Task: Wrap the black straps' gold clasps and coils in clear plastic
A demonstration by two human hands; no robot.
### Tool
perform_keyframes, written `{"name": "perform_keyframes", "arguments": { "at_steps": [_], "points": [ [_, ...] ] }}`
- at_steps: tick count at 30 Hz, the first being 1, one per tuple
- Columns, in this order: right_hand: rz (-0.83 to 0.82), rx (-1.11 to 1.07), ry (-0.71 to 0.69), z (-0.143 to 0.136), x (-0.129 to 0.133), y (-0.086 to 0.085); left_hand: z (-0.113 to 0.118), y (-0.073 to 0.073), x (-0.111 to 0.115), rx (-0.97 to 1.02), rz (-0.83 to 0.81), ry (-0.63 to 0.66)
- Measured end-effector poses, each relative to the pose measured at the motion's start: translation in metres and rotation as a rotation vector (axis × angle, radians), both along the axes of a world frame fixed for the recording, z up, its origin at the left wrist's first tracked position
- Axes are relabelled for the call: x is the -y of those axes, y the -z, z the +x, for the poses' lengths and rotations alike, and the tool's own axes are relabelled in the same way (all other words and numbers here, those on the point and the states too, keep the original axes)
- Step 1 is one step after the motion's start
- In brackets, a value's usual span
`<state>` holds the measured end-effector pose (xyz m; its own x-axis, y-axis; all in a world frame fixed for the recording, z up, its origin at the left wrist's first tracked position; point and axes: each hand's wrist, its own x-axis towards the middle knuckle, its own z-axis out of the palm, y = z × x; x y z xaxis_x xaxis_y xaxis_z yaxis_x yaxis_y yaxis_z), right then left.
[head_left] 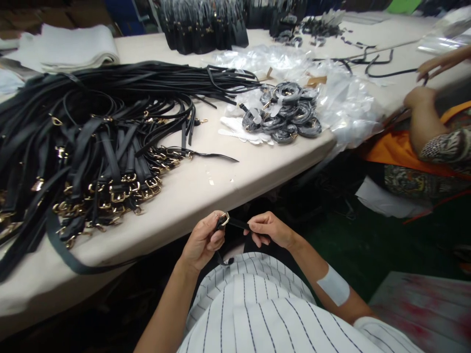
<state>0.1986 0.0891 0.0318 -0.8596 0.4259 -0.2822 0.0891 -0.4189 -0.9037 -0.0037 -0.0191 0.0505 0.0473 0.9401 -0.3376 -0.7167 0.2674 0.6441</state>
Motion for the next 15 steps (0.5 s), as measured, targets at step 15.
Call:
{"name": "perform_keyframes", "arguments": {
  "at_steps": [15],
  "points": [
    [0.076, -0.05, 0.321, -0.036, 0.01, 0.005, 0.027, 0.023, -0.016, -0.891, -0.014, -0.024]
  ]
}}
